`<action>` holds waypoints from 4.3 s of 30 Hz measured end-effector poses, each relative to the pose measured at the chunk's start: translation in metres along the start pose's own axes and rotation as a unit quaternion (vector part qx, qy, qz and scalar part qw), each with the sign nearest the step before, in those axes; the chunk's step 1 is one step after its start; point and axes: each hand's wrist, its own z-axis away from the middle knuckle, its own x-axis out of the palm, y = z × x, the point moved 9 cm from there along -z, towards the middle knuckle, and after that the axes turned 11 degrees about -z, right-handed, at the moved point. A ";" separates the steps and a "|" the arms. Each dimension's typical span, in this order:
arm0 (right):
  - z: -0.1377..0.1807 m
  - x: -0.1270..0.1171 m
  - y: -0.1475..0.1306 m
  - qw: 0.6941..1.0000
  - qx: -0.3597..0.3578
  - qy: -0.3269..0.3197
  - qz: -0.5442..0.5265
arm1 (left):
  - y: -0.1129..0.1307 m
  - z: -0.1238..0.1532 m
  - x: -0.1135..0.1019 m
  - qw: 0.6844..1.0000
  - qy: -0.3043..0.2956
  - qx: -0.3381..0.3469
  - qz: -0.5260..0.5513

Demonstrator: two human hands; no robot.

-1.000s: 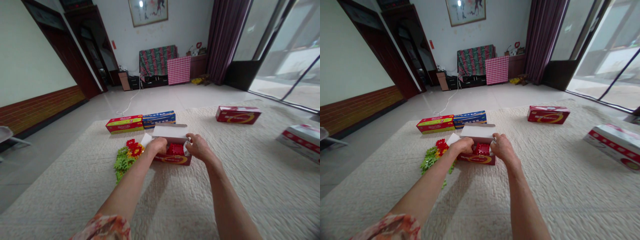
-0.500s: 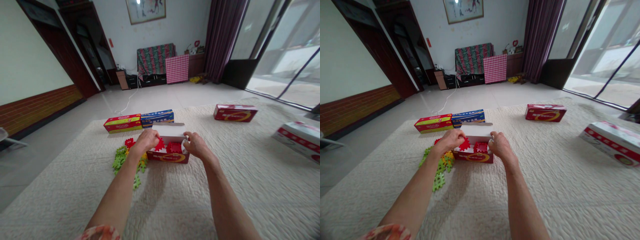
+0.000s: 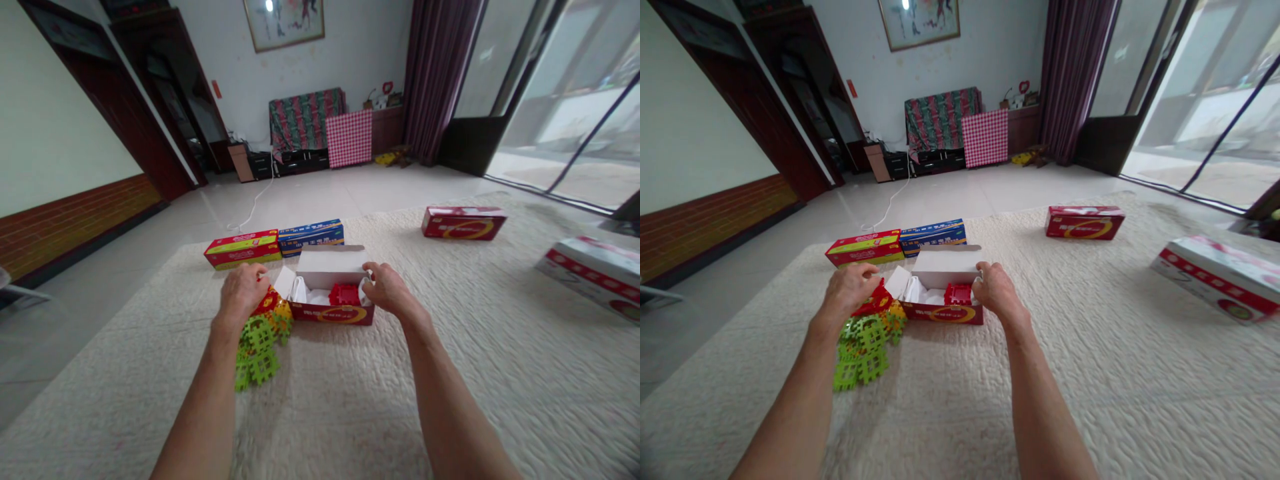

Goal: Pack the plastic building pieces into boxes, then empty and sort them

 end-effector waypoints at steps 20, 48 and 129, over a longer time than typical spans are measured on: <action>0.000 -0.001 -0.001 1.000 -0.009 0.005 0.010 | 0.115 -0.001 0.012 0.979 -0.056 0.120 0.158; 0.002 -0.001 -0.003 1.000 0.004 -0.009 -0.010 | 0.159 0.002 0.075 0.931 -0.280 0.131 0.193; -0.002 -0.015 -0.003 0.994 -0.020 0.066 -0.084 | 0.025 0.004 0.073 0.931 -0.071 -0.059 0.353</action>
